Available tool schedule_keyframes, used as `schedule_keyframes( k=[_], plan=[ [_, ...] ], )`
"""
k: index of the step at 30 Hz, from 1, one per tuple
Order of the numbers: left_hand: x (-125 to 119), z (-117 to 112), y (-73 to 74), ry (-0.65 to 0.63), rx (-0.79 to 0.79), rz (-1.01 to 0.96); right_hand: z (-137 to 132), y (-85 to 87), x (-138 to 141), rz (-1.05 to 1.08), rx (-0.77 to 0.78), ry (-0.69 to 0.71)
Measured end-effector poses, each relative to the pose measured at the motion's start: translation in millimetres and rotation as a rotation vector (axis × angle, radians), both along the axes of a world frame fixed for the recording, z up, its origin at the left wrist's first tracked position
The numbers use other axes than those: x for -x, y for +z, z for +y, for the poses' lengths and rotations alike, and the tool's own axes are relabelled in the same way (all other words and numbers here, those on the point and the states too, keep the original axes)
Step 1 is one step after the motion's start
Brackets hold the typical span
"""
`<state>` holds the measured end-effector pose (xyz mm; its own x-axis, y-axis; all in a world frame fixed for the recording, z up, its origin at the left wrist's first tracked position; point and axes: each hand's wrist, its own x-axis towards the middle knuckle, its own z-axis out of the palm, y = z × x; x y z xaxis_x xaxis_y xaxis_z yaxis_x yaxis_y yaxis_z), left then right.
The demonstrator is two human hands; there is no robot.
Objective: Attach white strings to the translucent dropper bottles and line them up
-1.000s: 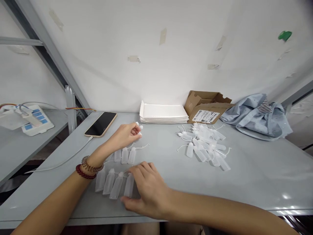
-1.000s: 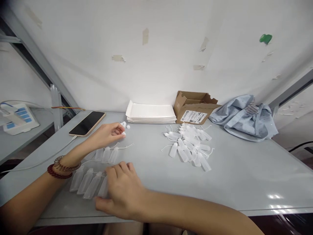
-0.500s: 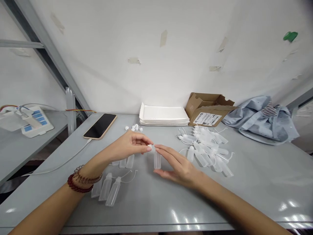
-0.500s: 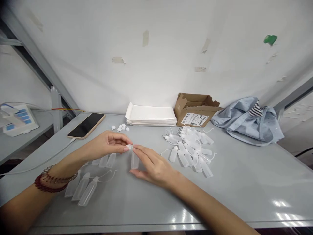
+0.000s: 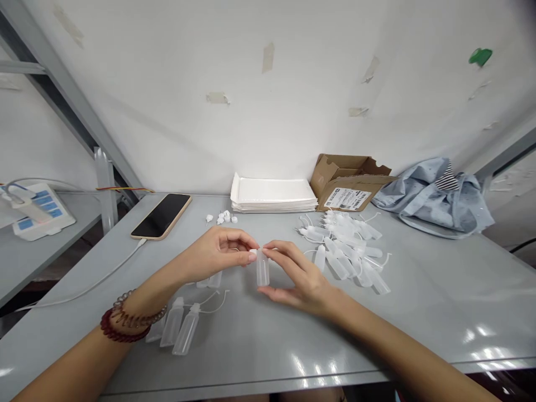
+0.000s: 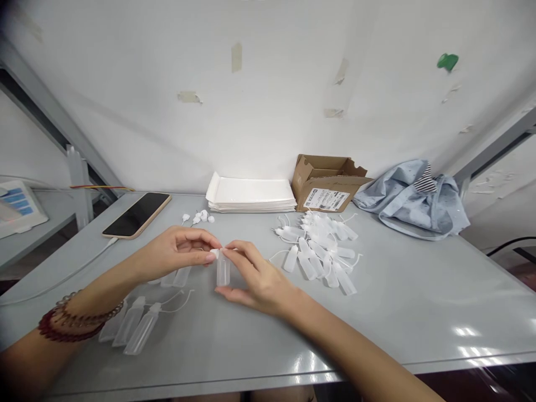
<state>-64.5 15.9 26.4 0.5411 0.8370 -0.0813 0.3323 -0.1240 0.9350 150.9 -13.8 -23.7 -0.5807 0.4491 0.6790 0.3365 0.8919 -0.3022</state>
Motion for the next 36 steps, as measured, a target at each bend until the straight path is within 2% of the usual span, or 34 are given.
schedule_keyframes(
  k=[4, 8, 13, 20, 26, 33, 36],
  plan=[
    [-4, -3, -0.3, -0.015, -0.007, -0.083, 1, -2.8, 2, 0.095, 0.087, 0.014],
    [-5, -4, 0.4, -0.045, -0.003, -0.071, 0, -1.0, 4, 0.156, 0.165, 0.0],
    [-3, -3, -0.2, -0.019, 0.043, -0.112, -3, 4.2, 4, 0.172, 0.224, -0.021],
    [-7, -4, -1.3, -0.016, 0.06, -0.106, -4, 3.2, 4, 0.189, 0.271, -0.018],
    [-9, -6, -4.0, 0.047, -0.004, -0.124, -2, 2.2, 4, 0.218, 0.299, -0.023],
    [-9, -7, -6.6, 0.068, -0.102, -0.081, -1, -3.9, 4, 0.225, 0.277, -0.028],
    [-11, -9, -6.1, 0.06, -0.138, -0.047, -2, -4.8, 5, 0.23, 0.328, -0.051]
  ],
)
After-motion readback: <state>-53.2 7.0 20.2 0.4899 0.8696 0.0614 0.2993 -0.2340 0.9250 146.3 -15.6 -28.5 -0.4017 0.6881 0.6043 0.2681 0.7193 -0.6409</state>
